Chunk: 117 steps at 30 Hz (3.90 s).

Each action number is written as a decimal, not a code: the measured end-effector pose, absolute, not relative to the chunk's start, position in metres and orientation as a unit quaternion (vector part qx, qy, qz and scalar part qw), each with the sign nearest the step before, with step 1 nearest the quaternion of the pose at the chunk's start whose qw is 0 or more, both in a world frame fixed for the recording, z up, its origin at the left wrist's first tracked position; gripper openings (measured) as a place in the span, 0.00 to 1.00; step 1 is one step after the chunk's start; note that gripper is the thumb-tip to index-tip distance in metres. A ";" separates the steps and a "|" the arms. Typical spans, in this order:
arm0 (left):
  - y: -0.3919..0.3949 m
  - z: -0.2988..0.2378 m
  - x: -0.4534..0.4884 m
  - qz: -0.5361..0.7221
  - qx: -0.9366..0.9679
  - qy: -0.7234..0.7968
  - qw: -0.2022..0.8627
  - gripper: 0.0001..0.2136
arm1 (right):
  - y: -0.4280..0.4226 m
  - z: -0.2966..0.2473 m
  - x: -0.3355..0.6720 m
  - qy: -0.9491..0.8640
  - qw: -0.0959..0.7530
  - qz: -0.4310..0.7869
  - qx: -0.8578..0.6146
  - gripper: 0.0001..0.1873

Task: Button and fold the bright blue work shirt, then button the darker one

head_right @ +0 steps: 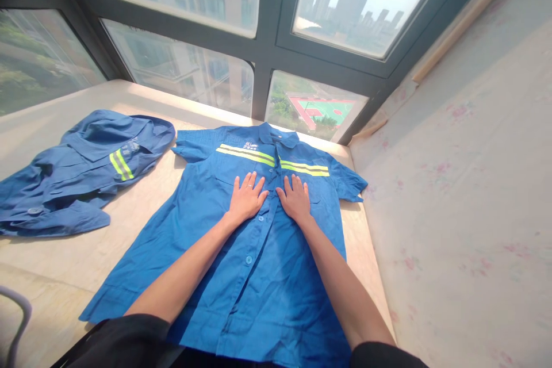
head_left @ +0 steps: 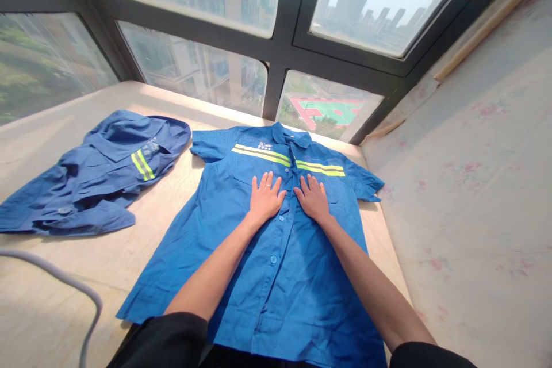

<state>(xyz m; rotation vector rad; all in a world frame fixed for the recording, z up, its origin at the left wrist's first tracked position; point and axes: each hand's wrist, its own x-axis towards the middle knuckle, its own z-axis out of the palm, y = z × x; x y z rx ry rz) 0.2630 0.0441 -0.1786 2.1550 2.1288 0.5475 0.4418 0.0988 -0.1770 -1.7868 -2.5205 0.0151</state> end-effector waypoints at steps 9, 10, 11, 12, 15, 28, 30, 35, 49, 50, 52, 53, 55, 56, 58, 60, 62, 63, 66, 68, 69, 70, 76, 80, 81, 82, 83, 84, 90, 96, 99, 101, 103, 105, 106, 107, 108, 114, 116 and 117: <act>0.023 -0.176 0.264 0.151 0.699 0.698 0.035 0.29 | 0.077 -0.181 0.443 -0.816 0.046 -0.005 -0.576 0.35; 0.020 -0.176 0.265 0.149 0.699 0.698 0.035 0.30 | 0.073 -0.182 0.444 -0.816 0.047 -0.007 -0.576 0.35; 0.017 -0.176 0.265 0.147 0.700 0.699 0.034 0.30 | 0.070 -0.182 0.444 -0.816 0.047 -0.008 -0.576 0.35; 0.014 -0.175 0.266 0.145 0.700 0.699 0.033 0.30 | 0.067 -0.182 0.444 -0.816 0.048 -0.009 -0.576 0.35; 0.007 -0.176 0.267 0.143 0.701 0.698 0.031 0.30 | 0.059 -0.183 0.445 -0.814 0.054 -0.009 -0.579 0.35; -0.026 -0.172 0.270 0.140 0.703 0.697 0.039 0.30 | 0.025 -0.184 0.449 -0.817 0.068 -0.021 -0.572 0.34; -0.031 -0.172 0.271 0.141 0.702 0.697 0.040 0.29 | 0.020 -0.184 0.449 -0.819 0.068 -0.024 -0.569 0.34; -0.032 -0.163 0.272 0.139 0.697 0.703 0.037 0.27 | 0.014 -0.184 0.451 -0.825 0.066 -0.029 -0.561 0.34; 0.054 -0.146 0.273 0.136 0.670 0.726 0.067 0.16 | 0.055 -0.155 0.449 -0.825 0.150 0.098 -0.537 0.37; 0.058 -0.150 0.272 0.146 0.677 0.718 0.066 0.16 | 0.063 -0.153 0.447 -0.827 0.179 0.100 -0.523 0.35; 0.063 -0.156 0.271 0.169 0.683 0.707 0.066 0.17 | 0.079 -0.149 0.441 -0.850 0.210 0.095 -0.474 0.30; 0.065 -0.159 0.269 0.179 0.683 0.705 0.068 0.16 | 0.087 -0.147 0.438 -0.870 0.207 0.093 -0.438 0.27; 0.067 -0.163 0.267 0.191 0.679 0.705 0.077 0.15 | 0.102 -0.143 0.431 -0.912 0.175 0.095 -0.360 0.23; 0.067 -0.164 0.266 0.194 0.677 0.705 0.084 0.15 | 0.109 -0.141 0.428 -0.927 0.152 0.099 -0.328 0.22; 0.068 -0.165 0.264 0.204 0.671 0.706 0.098 0.14 | 0.121 -0.137 0.425 -0.943 0.109 0.103 -0.296 0.22; 0.068 -0.165 0.264 0.217 0.668 0.703 0.112 0.13 | 0.130 -0.133 0.424 -0.948 0.082 0.093 -0.294 0.21; 0.067 -0.164 0.264 0.226 0.668 0.698 0.125 0.12 | 0.136 -0.131 0.426 -0.950 0.068 0.071 -0.296 0.18; 0.066 -0.164 0.264 0.229 0.669 0.694 0.132 0.11 | 0.137 -0.131 0.428 -0.951 0.063 0.062 -0.297 0.16; 0.065 -0.161 0.261 0.227 0.678 0.683 0.153 0.12 | 0.134 -0.138 0.430 -0.944 0.069 0.045 -0.321 0.10; 0.064 -0.159 0.258 0.220 0.684 0.675 0.170 0.12 | 0.128 -0.148 0.431 -0.933 0.093 0.053 -0.342 0.10; 0.064 -0.159 0.257 0.216 0.687 0.670 0.179 0.12 | 0.124 -0.154 0.431 -0.927 0.113 0.062 -0.352 0.12; 0.065 -0.158 0.255 0.213 0.690 0.666 0.188 0.12 | 0.121 -0.160 0.432 -0.920 0.137 0.075 -0.361 0.13; 0.068 -0.162 0.255 0.238 0.685 0.660 0.197 0.09 | 0.115 -0.180 0.443 -0.906 0.210 0.127 -0.345 0.18; 0.068 -0.165 0.256 0.260 0.688 0.651 0.188 0.06 | 0.123 -0.174 0.448 -0.921 0.191 0.122 -0.317 0.18; 0.068 -0.165 0.256 0.264 0.688 0.649 0.189 0.06 | 0.125 -0.173 0.449 -0.924 0.187 0.118 -0.311 0.17; 0.068 -0.165 0.256 0.266 0.688 0.648 0.191 0.06 | 0.128 -0.171 0.449 -0.928 0.183 0.112 -0.305 0.16; 0.068 -0.165 0.255 0.267 0.688 0.646 0.194 0.06 | 0.130 -0.170 0.449 -0.931 0.179 0.105 -0.300 0.16; 0.068 -0.165 0.254 0.268 0.689 0.644 0.197 0.06 | 0.132 -0.168 0.449 -0.935 0.172 0.095 -0.295 0.15; 0.069 -0.163 0.252 0.262 0.692 0.640 0.206 0.07 | 0.135 -0.162 0.448 -0.952 0.134 0.043 -0.271 0.13; 0.071 -0.162 0.255 0.258 0.690 0.643 0.207 0.08 | 0.130 -0.160 0.453 -0.956 0.124 0.001 -0.265 0.12; 0.071 -0.162 0.255 0.259 0.693 0.642 0.203 0.09 | 0.130 -0.158 0.453 -0.961 0.118 -0.020 -0.248 0.11; 0.071 -0.163 0.255 0.264 0.696 0.639 0.193 0.08 | 0.131 -0.156 0.451 -0.964 0.130 -0.038 -0.228 0.10; 0.070 -0.164 0.255 0.270 0.697 0.637 0.187 0.07 | 0.130 -0.153 0.448 -0.964 0.154 -0.053 -0.212 0.09; 0.070 -0.165 0.255 0.278 0.695 0.636 0.186 0.07 | 0.129 -0.149 0.446 -0.960 0.182 -0.061 -0.204 0.09; 0.069 -0.165 0.255 0.282 0.694 0.635 0.187 0.07 | 0.129 -0.147 0.445 -0.958 0.194 -0.063 -0.203 0.09; 0.069 -0.165 0.255 0.287 0.693 0.634 0.189 0.06 | 0.129 -0.145 0.444 -0.956 0.204 -0.065 -0.202 0.10; 0.069 -0.165 0.255 0.292 0.691 0.633 0.191 0.06 | 0.129 -0.144 0.443 -0.954 0.212 -0.066 -0.201 0.10; 0.070 -0.165 0.255 0.311 0.676 0.633 0.213 0.06 | 0.133 -0.155 0.441 -0.946 0.250 -0.056 -0.197 0.08; 0.071 -0.165 0.255 0.316 0.668 0.636 0.223 0.07 | 0.133 -0.163 0.441 -0.939 0.275 -0.050 -0.199 0.07; 0.072 -0.164 0.255 0.321 0.663 0.636 0.232 0.07 | 0.133 -0.166 0.441 -0.935 0.289 -0.047 -0.201 0.07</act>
